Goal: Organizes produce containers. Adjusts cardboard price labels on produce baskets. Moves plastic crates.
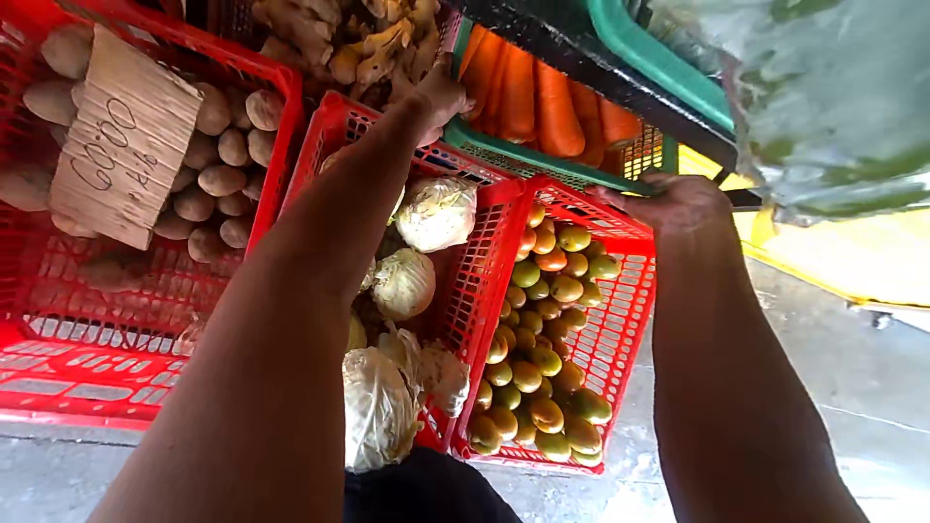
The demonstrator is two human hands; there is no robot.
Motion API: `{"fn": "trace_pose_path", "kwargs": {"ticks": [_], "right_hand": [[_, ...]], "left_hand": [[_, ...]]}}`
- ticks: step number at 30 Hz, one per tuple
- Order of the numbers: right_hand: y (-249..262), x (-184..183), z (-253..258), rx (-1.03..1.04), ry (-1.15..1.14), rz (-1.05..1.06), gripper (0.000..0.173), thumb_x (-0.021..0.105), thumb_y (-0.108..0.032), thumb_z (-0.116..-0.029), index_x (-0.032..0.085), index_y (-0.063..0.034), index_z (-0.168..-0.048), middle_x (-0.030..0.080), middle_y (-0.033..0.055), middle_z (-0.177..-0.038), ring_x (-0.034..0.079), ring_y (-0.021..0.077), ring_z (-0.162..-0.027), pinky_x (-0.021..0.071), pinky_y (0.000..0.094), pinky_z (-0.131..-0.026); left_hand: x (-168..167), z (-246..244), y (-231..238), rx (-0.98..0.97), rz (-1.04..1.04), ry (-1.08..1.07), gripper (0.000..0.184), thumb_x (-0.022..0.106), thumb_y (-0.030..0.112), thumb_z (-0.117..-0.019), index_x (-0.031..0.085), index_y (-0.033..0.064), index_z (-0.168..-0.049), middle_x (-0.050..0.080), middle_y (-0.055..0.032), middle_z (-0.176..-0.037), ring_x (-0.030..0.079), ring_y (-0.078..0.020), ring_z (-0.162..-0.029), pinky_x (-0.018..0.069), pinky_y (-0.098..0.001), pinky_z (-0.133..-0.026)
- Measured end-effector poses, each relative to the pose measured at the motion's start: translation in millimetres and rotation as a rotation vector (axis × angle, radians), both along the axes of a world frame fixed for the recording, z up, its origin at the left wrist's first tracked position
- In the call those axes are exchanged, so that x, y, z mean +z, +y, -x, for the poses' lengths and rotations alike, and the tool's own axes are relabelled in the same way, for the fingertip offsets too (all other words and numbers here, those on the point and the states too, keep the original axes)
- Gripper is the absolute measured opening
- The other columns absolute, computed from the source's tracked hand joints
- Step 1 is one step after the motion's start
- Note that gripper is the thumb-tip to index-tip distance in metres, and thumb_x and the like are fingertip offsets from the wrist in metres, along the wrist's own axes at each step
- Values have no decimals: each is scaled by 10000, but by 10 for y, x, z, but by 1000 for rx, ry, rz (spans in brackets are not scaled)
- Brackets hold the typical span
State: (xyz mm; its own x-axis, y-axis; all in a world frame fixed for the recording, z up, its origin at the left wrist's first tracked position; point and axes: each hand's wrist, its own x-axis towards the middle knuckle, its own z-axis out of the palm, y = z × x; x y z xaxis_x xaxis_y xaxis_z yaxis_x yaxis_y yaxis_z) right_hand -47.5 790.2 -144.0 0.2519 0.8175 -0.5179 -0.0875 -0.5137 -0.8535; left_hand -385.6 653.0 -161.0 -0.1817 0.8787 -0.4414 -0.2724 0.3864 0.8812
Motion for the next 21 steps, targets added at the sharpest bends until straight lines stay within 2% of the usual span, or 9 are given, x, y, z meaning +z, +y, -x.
{"fn": "trace_pose_path", "kwargs": {"ticks": [4, 6, 8, 10, 11, 15, 17, 19, 21], "right_hand": [[4, 10, 109, -5, -81, 49, 434, 462, -178, -1068, 364, -57, -1473, 534, 217, -1384, 653, 366, -1168, 620, 491, -885], [-39, 30, 137, 13, -88, 40, 452, 462, -214, -1075, 353, -54, -1484, 515, 218, -1413, 626, 363, -1220, 603, 503, -928], [-225, 240, 396, 97, -290, 54, 472, 472, -227, -1076, 360, -77, -1509, 484, 170, -1480, 567, 306, -1310, 562, 482, -991], [-568, 569, 946, 208, -559, 104, 485, 431, -170, -1098, 340, -101, -1570, 382, 128, -1593, 441, 275, -1420, 454, 494, -1083], [-679, 649, 1074, 277, -658, 106, 478, 424, -164, -1093, 349, -109, -1562, 369, 126, -1601, 438, 282, -1409, 460, 496, -1050], [-692, 709, 1050, 406, -701, 60, 480, 433, -124, -1099, 326, -159, -1565, 323, 126, -1640, 470, 348, -1396, 512, 551, -977], [-612, 657, 1004, 393, -664, 106, 487, 449, -257, -1097, 340, -189, -1567, 335, 114, -1638, 447, 359, -1423, 485, 583, -1023], [-508, 610, 957, 411, -689, 176, 540, 499, -347, -1060, 381, -149, -1548, 382, 121, -1593, 429, 342, -1418, 436, 578, -1072], [-407, 597, 921, 527, -815, 269, 530, 487, -396, -1070, 419, -126, -1521, 430, 135, -1548, 461, 343, -1362, 433, 556, -1049]], "left_hand": [[-142, -29, 140, 13, 71, 101, 813, 586, -81, -915, 208, 132, -1602, 511, -188, -1427, 606, -263, -1172, 554, -432, -916], [-327, -19, 292, 27, 112, 226, 701, 613, 28, -938, 310, 88, -1568, 472, -217, -1471, 562, -312, -1256, 531, -483, -971], [-508, -14, 447, 36, 100, 373, 584, 638, 148, -955, 444, 43, -1495, 468, -236, -1496, 484, -352, -1370, 458, -511, -1088], [-598, 14, 500, 32, 59, 436, 511, 639, 167, -956, 518, 18, -1430, 533, -234, -1437, 516, -358, -1344, 466, -519, -1084], [-621, 19, 497, 31, 46, 424, 474, 621, 151, -964, 535, 16, -1410, 567, -229, -1392, 565, -344, -1287, 501, -504, -1042], [-613, 1, 500, 47, 12, 371, 463, 616, 112, -952, 551, 23, -1402, 569, -228, -1375, 607, -322, -1223, 536, -478, -996], [-584, -8, 462, 60, 7, 381, 498, 641, 103, -929, 541, 27, -1410, 535, -229, -1415, 567, -323, -1281, 510, -484, -1038], [-503, -61, 391, 79, 14, 402, 501, 634, 107, -936, 530, 39, -1422, 516, -219, -1447, 529, -316, -1328, 469, -486, -1081], [-345, -70, 277, 52, 53, 408, 495, 578, 92, -980, 490, 38, -1464, 443, -214, -1517, 473, -320, -1378, 426, -487, -1115]]}}
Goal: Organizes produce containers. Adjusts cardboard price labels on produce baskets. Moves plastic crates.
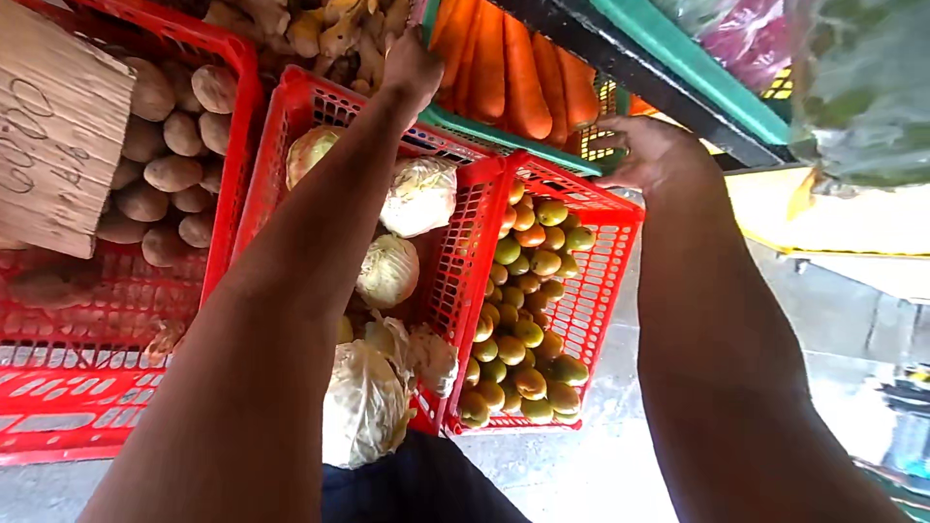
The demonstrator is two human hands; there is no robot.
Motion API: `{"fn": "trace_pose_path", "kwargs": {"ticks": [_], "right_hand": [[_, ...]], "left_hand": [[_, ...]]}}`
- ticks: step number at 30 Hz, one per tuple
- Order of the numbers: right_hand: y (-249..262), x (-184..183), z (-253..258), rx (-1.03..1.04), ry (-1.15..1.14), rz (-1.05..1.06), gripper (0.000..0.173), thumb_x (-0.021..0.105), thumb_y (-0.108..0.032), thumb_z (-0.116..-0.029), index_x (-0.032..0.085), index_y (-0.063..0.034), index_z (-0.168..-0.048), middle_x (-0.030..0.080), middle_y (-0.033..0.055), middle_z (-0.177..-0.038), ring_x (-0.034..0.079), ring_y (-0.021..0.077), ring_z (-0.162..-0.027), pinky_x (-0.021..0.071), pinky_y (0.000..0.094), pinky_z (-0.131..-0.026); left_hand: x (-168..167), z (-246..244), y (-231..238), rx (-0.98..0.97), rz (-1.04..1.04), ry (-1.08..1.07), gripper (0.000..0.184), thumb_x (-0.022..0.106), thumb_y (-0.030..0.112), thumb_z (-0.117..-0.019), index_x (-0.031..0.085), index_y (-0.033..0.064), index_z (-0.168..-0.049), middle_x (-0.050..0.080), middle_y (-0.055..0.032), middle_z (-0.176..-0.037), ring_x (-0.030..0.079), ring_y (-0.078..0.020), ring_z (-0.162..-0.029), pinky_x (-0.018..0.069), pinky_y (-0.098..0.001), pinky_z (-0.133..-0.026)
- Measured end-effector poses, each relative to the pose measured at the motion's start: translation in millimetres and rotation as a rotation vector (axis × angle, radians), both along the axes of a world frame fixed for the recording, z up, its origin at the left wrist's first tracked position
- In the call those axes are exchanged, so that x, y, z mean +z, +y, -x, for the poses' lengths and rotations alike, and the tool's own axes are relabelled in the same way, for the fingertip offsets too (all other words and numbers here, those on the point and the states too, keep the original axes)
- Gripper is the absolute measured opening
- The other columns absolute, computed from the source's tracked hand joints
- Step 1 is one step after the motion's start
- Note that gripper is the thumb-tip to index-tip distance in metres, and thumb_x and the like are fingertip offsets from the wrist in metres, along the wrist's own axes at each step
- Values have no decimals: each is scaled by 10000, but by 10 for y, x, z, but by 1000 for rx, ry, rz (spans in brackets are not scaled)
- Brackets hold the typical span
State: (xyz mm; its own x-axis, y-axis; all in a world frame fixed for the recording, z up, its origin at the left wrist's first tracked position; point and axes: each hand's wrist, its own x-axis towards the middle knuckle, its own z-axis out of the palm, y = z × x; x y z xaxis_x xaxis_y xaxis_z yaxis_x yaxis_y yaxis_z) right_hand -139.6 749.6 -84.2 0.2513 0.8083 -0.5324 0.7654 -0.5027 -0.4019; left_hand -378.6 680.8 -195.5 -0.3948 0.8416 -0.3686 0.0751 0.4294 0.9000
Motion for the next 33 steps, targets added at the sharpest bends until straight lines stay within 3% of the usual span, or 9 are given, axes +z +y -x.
{"fn": "trace_pose_path", "kwargs": {"ticks": [4, 8, 11, 13, 16, 21, 24, 29, 33], "right_hand": [[76, 39, -60, 228, -338, 116, 498, 432, -333, -1093, 492, 3, -1456, 487, 280, -1487, 516, 422, -1283, 415, 580, -1008], [-172, -10, -142, 516, -588, -19, 501, 480, -334, -1090, 605, 118, -1268, 576, 402, -1294, 542, 560, -1253, 377, 749, -1023], [-507, -237, -265, 678, -589, -120, 374, 571, -322, -1029, 655, 25, -1141, 644, 341, -1159, 618, 547, -1106, 458, 762, -868], [-652, -344, -190, 711, -617, -178, 336, 626, -232, -992, 656, 62, -1151, 617, 348, -1236, 579, 554, -1185, 428, 759, -933], [-730, -495, -163, 646, -567, -216, 406, 617, -236, -1025, 615, 96, -1259, 559, 321, -1366, 506, 502, -1316, 369, 683, -1089], [-1142, -737, -235, 482, 54, -76, 432, 514, -402, -1078, 631, -26, -1255, 679, 210, -1133, 699, 335, -950, 586, 561, -802], [-1412, -794, -70, 505, -93, -211, 444, 399, -378, -1120, 629, -10, -1211, 665, 265, -1094, 663, 436, -1019, 509, 644, -846], [-1607, -876, -65, 480, -252, -326, 453, 353, -394, -1125, 617, -27, -1088, 653, 230, -902, 675, 425, -828, 520, 616, -679], [-1589, -860, -33, 471, -203, -288, 465, 358, -354, -1133, 636, 18, -1115, 664, 268, -969, 673, 450, -937, 507, 640, -772]], "left_hand": [[-261, 72, 212, 55, -44, -36, 480, 558, 103, -984, 529, 96, -1463, 450, -184, -1511, 500, -266, -1355, 475, -430, -1075], [-351, 91, 329, 55, -60, -92, 496, 582, 69, -960, 538, 109, -1452, 485, -177, -1464, 535, -248, -1309, 508, -409, -1038], [-490, 91, 397, 9, -88, 65, 425, 619, 136, -939, 582, 82, -1359, 665, -149, -1248, 656, -242, -1153, 552, -455, -963], [-874, -2, 503, 120, -319, 268, 386, 657, 235, -871, 654, 18, -1190, 718, -149, -994, 716, -222, -883, 606, -405, -716], [-348, 24, 326, 31, -60, -27, 345, 608, 108, -947, 579, 34, -1284, 660, -168, -1169, 698, -244, -1001, 606, -436, -806], [-37, -30, -28, 67, -140, -180, 267, 584, 65, -989, 606, 14, -1250, 639, -170, -1163, 648, -229, -1025, 556, -408, -873], [-277, 28, 149, 69, -219, -172, 266, 624, 62, -951, 626, 8, -1212, 658, -170, -1118, 686, -216, -969, 601, -372, -801], [75, -77, -62, 141, -93, -123, 255, 583, 38, -979, 622, -12, -1226, 637, -172, -1182, 617, -217, -1086, 507, -390, -953], [56, -56, 21, -2, 83, 25, 313, 567, 52, -977, 599, -61, -1267, 602, -230, -1283, 581, -283, -1216, 472, -464, -1029]]}}
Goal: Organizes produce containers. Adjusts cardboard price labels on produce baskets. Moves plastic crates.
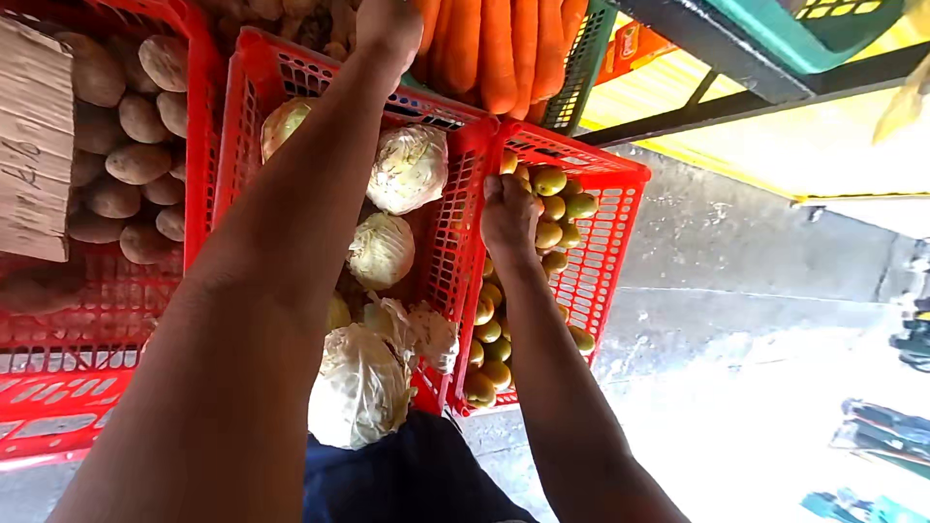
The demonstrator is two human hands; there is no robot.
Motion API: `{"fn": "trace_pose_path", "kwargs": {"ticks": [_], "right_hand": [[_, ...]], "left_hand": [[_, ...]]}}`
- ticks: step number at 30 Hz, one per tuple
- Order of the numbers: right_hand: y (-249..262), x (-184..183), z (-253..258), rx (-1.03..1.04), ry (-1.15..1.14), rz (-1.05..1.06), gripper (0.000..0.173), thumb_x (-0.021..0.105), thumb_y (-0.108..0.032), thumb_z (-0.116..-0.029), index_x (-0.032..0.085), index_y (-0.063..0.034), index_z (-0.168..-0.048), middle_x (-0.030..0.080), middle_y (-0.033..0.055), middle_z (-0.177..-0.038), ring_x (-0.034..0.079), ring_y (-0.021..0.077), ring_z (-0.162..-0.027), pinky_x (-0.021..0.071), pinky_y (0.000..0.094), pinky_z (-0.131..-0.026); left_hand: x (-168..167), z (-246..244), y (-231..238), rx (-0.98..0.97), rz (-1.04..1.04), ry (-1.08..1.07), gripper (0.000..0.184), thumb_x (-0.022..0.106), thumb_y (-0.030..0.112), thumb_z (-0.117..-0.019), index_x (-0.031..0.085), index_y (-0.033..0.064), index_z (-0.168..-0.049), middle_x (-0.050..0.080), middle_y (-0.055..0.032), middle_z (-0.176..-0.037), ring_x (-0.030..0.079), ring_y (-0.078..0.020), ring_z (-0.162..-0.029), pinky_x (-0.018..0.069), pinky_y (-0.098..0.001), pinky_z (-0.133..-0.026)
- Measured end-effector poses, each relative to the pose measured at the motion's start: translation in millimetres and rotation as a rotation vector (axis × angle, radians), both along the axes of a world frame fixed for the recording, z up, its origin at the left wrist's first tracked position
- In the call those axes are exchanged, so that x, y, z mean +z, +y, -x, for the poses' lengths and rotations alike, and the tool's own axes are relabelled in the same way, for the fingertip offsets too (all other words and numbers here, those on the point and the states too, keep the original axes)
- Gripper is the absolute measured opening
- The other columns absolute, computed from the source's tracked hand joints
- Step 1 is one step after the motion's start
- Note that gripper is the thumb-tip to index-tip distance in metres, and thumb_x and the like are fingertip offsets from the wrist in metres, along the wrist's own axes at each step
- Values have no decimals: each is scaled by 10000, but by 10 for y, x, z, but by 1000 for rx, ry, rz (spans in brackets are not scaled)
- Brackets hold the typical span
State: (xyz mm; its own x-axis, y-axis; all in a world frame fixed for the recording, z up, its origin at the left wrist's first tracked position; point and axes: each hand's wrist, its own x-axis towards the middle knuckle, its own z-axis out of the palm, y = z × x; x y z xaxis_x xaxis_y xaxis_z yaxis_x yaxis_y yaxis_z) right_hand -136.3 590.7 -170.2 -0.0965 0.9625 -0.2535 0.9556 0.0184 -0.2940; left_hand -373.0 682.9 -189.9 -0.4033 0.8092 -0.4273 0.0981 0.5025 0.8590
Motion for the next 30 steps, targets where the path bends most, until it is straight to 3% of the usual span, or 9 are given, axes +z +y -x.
{"fn": "trace_pose_path", "kwargs": {"ticks": [3, 5, 8, 12, 16, 19, 24, 28, 30], "right_hand": [[74, -53, 10, -12, -29, 15, 448, 349, -340, -1134, 643, -3, -1153, 683, 255, -1009, 680, 435, -996, 513, 634, -811], [108, -143, -25, -44, -62, 5, 438, 374, -361, -1123, 673, -48, -1194, 716, 207, -1034, 698, 385, -1026, 529, 603, -872], [27, -113, -21, -58, 3, 10, 481, 351, -401, -1128, 649, -47, -1260, 704, 241, -1066, 687, 434, -1029, 519, 646, -828], [-11, -108, 3, -96, 91, 27, 496, 321, -415, -1130, 640, -76, -1300, 689, 254, -1139, 662, 461, -1079, 494, 696, -845], [42, -112, 46, -153, 78, 77, 468, 355, -397, -1123, 661, -80, -1279, 678, 264, -1186, 643, 468, -1125, 478, 708, -892], [76, -97, 100, -177, 53, 84, 470, 374, -365, -1118, 680, -52, -1288, 666, 254, -1266, 601, 435, -1239, 434, 673, -1014], [76, 77, 173, -117, -89, 136, 491, 358, -359, -1122, 625, -23, -1362, 581, 298, -1395, 515, 482, -1343, 376, 698, -1074], [-244, 476, 297, -144, 22, 5, 550, 469, -300, -1084, 392, -61, -1573, 488, 254, -1520, 458, 439, -1416, 352, 642, -1151], [-648, 749, 388, -72, 120, -15, 471, 469, -266, -1086, 495, -40, -1499, 555, 232, -1460, 519, 411, -1365, 388, 613, -1133]], "left_hand": [[-170, -210, 159, -181, 22, 517, 372, 599, 251, -938, 677, 58, -1247, 622, -149, -1353, 508, -311, -1349, 352, -632, -1101], [-387, -414, 196, -134, -171, 747, 427, 573, 342, -913, 687, 104, -1249, 564, -118, -1441, 417, -369, -1423, 153, -733, -1159], [75, -368, -232, -117, -299, 627, 434, 517, 269, -1058, 576, 38, -1421, 476, -175, -1533, 366, -371, -1464, 199, -520, -1231], [-39, -350, -566, 57, -626, 343, 375, 608, 198, -978, 665, 10, -1297, 495, -267, -1476, 426, -377, -1415, 335, -444, -1190], [495, -612, -1937, -241, -706, 300, 255, 606, 51, -974, 699, 7, -1207, 572, -194, -1396, 529, -304, -1327, 442, -440, -1133], [537, -851, -3165, -349, -806, 162, 235, 598, 45, -949, 743, 14, -1130, 678, -168, -1290, 587, -314, -1286, 449, -485, -1118], [633, -745, -4828, -232, -720, 152, 185, 565, 98, -1012, 702, 58, -1129, 714, -123, -1176, 640, -277, -1206, 501, -460, -1080], [613, -387, -5789, -28, -455, 252, 188, 588, 91, -986, 731, 43, -1099, 721, -118, -1174, 661, -223, -1178, 529, -411, -1058], [579, -199, -6148, 83, -314, 310, 212, 583, 58, -953, 737, -20, -1076, 737, -144, -1128, 696, -211, -1118, 556, -374, -1018]]}}
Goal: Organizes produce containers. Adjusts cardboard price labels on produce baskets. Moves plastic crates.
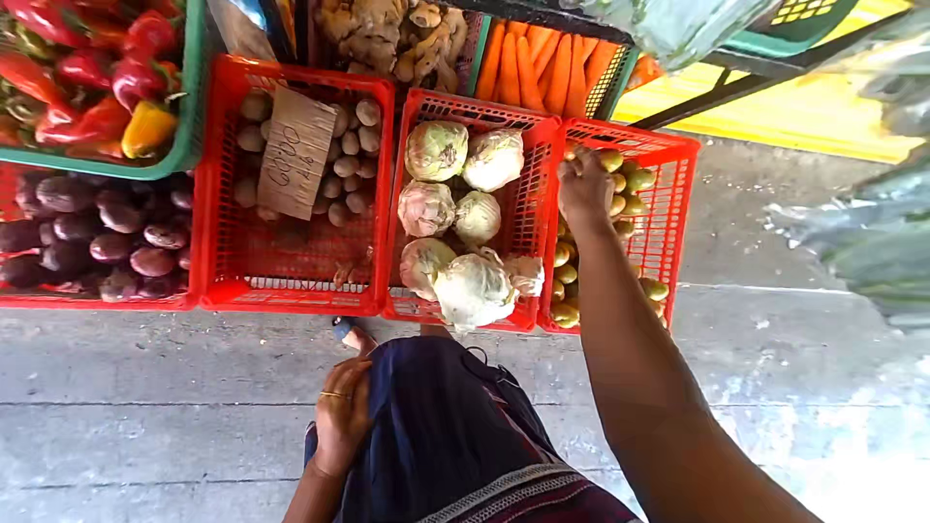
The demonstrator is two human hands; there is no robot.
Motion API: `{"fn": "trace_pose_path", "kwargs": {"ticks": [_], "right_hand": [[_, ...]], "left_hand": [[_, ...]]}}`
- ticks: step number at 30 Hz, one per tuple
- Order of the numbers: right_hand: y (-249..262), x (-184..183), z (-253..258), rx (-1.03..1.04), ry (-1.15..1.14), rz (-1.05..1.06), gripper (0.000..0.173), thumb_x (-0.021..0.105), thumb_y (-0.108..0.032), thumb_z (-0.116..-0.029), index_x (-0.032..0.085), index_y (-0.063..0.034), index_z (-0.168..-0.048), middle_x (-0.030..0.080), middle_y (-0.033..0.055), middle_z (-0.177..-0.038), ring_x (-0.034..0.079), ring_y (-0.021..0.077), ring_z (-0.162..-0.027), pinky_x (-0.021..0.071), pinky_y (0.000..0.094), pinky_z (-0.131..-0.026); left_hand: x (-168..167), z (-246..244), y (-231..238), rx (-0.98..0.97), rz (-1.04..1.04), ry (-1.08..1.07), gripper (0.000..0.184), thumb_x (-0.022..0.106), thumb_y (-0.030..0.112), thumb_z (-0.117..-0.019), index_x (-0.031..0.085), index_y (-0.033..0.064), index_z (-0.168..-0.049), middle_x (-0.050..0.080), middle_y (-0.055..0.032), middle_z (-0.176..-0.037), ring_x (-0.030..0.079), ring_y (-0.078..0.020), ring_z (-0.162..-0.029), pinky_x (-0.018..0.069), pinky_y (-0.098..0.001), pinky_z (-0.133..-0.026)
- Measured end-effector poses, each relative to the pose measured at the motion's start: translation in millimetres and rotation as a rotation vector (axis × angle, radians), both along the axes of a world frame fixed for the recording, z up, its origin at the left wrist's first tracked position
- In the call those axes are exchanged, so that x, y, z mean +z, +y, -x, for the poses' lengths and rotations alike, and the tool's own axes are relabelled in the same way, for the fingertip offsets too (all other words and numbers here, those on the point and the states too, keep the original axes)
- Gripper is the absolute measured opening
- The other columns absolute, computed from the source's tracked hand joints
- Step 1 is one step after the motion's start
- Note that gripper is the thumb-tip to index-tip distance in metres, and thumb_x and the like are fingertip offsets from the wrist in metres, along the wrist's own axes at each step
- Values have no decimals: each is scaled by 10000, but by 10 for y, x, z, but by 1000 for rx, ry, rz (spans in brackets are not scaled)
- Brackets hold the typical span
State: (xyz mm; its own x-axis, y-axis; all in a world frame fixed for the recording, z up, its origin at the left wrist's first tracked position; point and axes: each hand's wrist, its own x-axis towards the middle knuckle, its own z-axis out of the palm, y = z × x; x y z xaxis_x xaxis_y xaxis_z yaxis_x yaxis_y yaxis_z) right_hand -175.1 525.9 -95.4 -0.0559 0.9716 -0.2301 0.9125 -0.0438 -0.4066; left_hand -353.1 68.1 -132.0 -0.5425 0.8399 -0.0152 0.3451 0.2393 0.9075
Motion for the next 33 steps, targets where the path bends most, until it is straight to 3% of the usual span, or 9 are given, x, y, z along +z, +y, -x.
{"fn": "trace_pose_path", "kwargs": {"ticks": [2, 4, 10, 15, 19, 23, 26, 29, 33], "right_hand": [[-488, 213, 69, 110, 51, 59, 419, 453, -315, -1104, 623, -22, -1351, 637, 271, -1305, 601, 466, -1217, 434, 694, -1018], [-901, 277, 161, 155, 45, 100, 389, 475, -318, -1097, 689, -33, -1253, 686, 252, -1202, 647, 449, -1125, 465, 697, -962], [-1783, 274, 491, 253, 20, 90, 326, 510, -212, -1078, 703, -12, -1250, 697, 216, -1242, 657, 378, -1187, 472, 593, -1052], [-2145, 108, 1238, 488, 236, 111, 234, 559, -97, -1039, 724, 23, -1155, 716, 206, -1165, 689, 339, -1107, 528, 532, -1013], [-2150, -357, 2028, 746, 43, 294, 243, 567, -100, -1031, 689, 17, -1206, 685, 220, -1223, 653, 377, -1174, 510, 560, -1026], [-2197, -1102, 2490, 873, -337, 447, 550, 664, -281, -989, 535, 46, -1412, 593, 281, -1368, 568, 457, -1280, 459, 651, -1040], [-2355, -1274, 2533, 843, -378, 562, 749, 728, -360, -940, 411, -11, -1522, 597, 286, -1361, 574, 461, -1276, 450, 655, -1056], [-2554, -1196, 2493, 933, -431, 594, 622, 643, -198, -984, 421, -75, -1552, 603, 290, -1355, 572, 488, -1269, 436, 696, -1031], [-2470, -1134, 2518, 1109, -501, 628, 406, 575, -153, -1034, 581, -79, -1433, 628, 275, -1333, 573, 488, -1274, 442, 689, -1035]], "left_hand": [[-46, 178, -264, 99, 100, 20, 232, 562, 56, -950, 729, -44, -1077, 742, -147, -1103, 710, -185, -1076, 563, -343, -991], [-95, 349, -442, 168, 158, 20, 244, 549, 61, -953, 729, -49, -1076, 746, -156, -1085, 718, -180, -1050, 563, -339, -977], [-169, 704, -745, 257, 253, -100, 252, 540, 64, -988, 719, -57, -1119, 743, -179, -1069, 726, -208, -1007, 565, -385, -962], [-172, 811, -955, 276, 300, -168, 254, 538, 79, -1001, 715, -44, -1135, 742, -169, -1079, 722, -192, -1015, 569, -377, -960], [-194, 773, -1104, 337, 344, -193, 259, 534, 86, -1005, 711, -40, -1145, 742, -159, -1074, 719, -178, -1007, 570, -365, -950], [-88, 685, -1259, 380, 430, -163, 269, 536, 100, -1006, 711, -33, -1161, 745, -159, -1085, 725, -201, -1010, 568, -396, -960], [-9, 629, -1342, 391, 456, -66, 265, 546, 100, -994, 723, -34, -1137, 753, -167, -1064, 738, -235, -987, 577, -425, -937], [2, 589, -1337, 407, 481, -59, 253, 552, 83, -994, 721, -45, -1133, 750, -177, -1066, 734, -258, -995, 569, -443, -952], [30, 601, -1180, 415, 494, -52, 255, 549, 76, -995, 723, -50, -1133, 747, -190, -1086, 729, -282, -1033, 558, -460, -976]]}}
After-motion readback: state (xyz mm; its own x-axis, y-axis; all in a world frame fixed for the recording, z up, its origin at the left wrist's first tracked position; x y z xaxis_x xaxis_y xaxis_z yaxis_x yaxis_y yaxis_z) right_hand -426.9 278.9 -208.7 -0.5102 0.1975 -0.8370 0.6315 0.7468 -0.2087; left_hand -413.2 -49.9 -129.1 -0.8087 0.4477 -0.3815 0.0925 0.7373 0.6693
